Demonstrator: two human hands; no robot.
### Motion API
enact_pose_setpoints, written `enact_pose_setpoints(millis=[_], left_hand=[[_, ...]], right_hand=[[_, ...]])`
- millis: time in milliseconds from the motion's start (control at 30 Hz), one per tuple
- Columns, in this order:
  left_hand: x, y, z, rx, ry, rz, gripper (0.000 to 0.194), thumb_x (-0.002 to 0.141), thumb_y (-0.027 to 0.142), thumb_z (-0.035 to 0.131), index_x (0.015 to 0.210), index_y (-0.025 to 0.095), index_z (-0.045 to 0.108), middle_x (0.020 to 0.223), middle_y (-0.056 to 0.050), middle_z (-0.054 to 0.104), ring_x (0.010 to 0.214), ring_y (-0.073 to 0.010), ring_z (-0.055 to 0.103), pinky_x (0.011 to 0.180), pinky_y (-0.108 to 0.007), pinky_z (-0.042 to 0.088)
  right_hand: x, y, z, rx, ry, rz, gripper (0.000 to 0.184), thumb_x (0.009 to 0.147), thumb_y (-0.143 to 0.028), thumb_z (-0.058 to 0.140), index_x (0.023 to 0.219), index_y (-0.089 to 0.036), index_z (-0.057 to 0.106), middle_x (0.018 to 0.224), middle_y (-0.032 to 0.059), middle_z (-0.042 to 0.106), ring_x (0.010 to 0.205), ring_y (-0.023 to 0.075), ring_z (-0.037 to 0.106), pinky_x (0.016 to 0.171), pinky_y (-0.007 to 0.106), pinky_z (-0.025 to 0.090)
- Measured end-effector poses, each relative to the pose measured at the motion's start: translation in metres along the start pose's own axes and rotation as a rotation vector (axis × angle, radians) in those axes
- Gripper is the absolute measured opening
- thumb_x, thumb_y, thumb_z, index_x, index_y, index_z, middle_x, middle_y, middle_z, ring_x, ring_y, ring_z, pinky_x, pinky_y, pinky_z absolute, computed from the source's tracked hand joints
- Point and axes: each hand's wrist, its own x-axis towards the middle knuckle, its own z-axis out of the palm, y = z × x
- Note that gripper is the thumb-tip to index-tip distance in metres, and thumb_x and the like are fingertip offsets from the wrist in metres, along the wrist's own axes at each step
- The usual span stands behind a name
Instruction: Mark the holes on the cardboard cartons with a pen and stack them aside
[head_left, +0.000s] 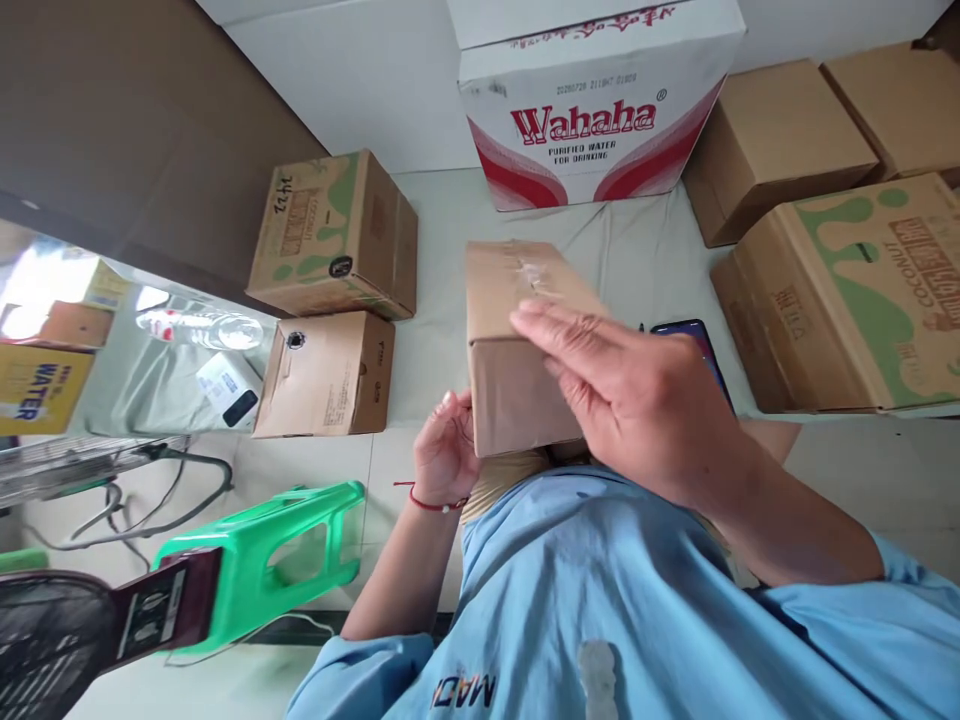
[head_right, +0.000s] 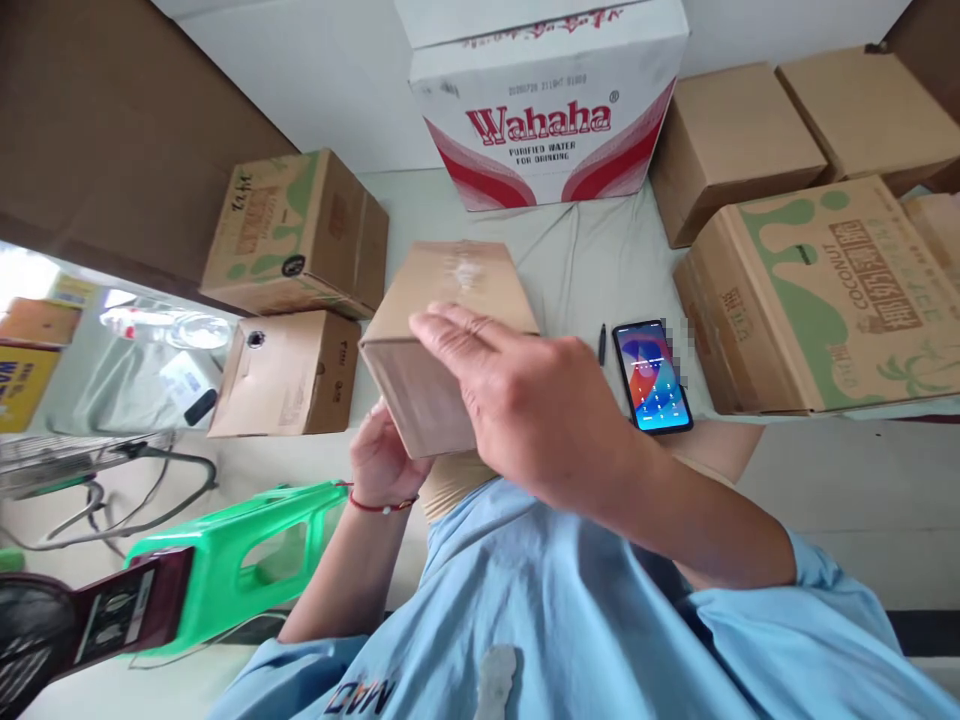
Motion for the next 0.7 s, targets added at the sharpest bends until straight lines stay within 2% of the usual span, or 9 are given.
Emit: enact_pose_setpoints(millis=[67, 167, 300, 400, 500, 567, 633, 700], left_hand=[[-0.007, 0.009, 0.004, 0.000, -0.041, 0.002, 0.034, 0.096, 0.049, 0.077, 0.103, 0.016, 0.083, 0.091, -0.007, 0.086, 0.081, -0.0242, 0.084, 0.071, -0.031, 0.070], [-0.020, 0.022, 0.010, 0.050, -0.096, 0.035, 0.051, 0.094, 0.064, 0.078, 0.096, 0.013, 0.084, 0.074, -0.006, 0.082, 0.057, -0.0188, 0.075, 0.055, -0.027, 0.063], [-0.031, 0.034, 0.018, 0.144, -0.135, 0.129, 0.062, 0.088, 0.073, 0.081, 0.101, 0.013, 0.086, 0.066, -0.005, 0.078, 0.050, -0.0190, 0.073, 0.049, -0.026, 0.058], [-0.039, 0.041, 0.023, 0.191, -0.123, 0.225, 0.061, 0.090, 0.072, 0.080, 0.110, 0.016, 0.088, 0.073, -0.007, 0.082, 0.050, -0.0184, 0.074, 0.045, -0.023, 0.052], [-0.047, 0.044, 0.031, 0.219, -0.097, 0.364, 0.054, 0.093, 0.066, 0.079, 0.120, 0.020, 0.087, 0.094, -0.010, 0.088, 0.055, -0.0172, 0.077, 0.048, -0.022, 0.052], [-0.050, 0.041, 0.036, 0.257, -0.097, 0.438, 0.048, 0.096, 0.058, 0.080, 0.126, 0.021, 0.086, 0.103, -0.011, 0.089, 0.059, -0.0170, 0.080, 0.050, -0.021, 0.053], [-0.053, 0.034, 0.040, 0.298, -0.120, 0.480, 0.043, 0.098, 0.048, 0.081, 0.132, 0.022, 0.084, 0.110, -0.013, 0.089, 0.065, -0.0168, 0.082, 0.053, -0.020, 0.054], [-0.055, 0.024, 0.042, 0.345, -0.166, 0.510, 0.042, 0.102, 0.041, 0.079, 0.140, 0.025, 0.080, 0.125, -0.014, 0.086, 0.071, -0.0163, 0.083, 0.061, -0.022, 0.060]], right_hand=[[0.006, 0.006, -0.003, 0.049, 0.056, 0.036, 0.047, 0.106, -0.005, 0.055, 0.146, -0.021, 0.074, 0.148, 0.0022, 0.078, 0.133, 0.0207, 0.078, 0.109, 0.033, 0.068], [0.011, 0.011, -0.004, 0.133, 0.105, 0.105, 0.040, 0.109, -0.010, 0.057, 0.142, -0.024, 0.076, 0.139, 0.0000, 0.083, 0.126, 0.0208, 0.081, 0.111, 0.037, 0.067], [0.009, 0.019, 0.000, 0.269, 0.103, 0.238, 0.035, 0.109, -0.022, 0.064, 0.140, -0.029, 0.077, 0.132, 0.0005, 0.084, 0.125, 0.0261, 0.081, 0.111, 0.044, 0.067], [0.001, 0.032, 0.007, 0.358, 0.158, 0.363, 0.032, 0.107, -0.030, 0.069, 0.138, -0.028, 0.078, 0.129, 0.0033, 0.084, 0.124, 0.0292, 0.080, 0.107, 0.045, 0.067], [-0.015, 0.049, 0.018, 0.481, 0.243, 0.510, 0.031, 0.103, -0.036, 0.076, 0.132, -0.026, 0.079, 0.123, 0.0051, 0.084, 0.115, 0.0269, 0.080, 0.091, 0.039, 0.069], [-0.027, 0.059, 0.025, 0.605, 0.288, 0.615, 0.032, 0.099, -0.038, 0.080, 0.129, -0.026, 0.079, 0.118, 0.0054, 0.084, 0.095, 0.0209, 0.079, 0.069, 0.029, 0.065], [-0.040, 0.066, 0.030, 0.731, 0.329, 0.731, 0.032, 0.095, -0.037, 0.083, 0.125, -0.027, 0.078, 0.114, 0.0047, 0.082, 0.069, 0.0123, 0.066, 0.049, 0.021, 0.048], [-0.051, 0.069, 0.031, 0.845, 0.377, 0.844, 0.031, 0.089, -0.034, 0.086, 0.118, -0.026, 0.078, 0.110, 0.0028, 0.080, 0.054, 0.0059, 0.047, 0.040, 0.019, 0.031]])
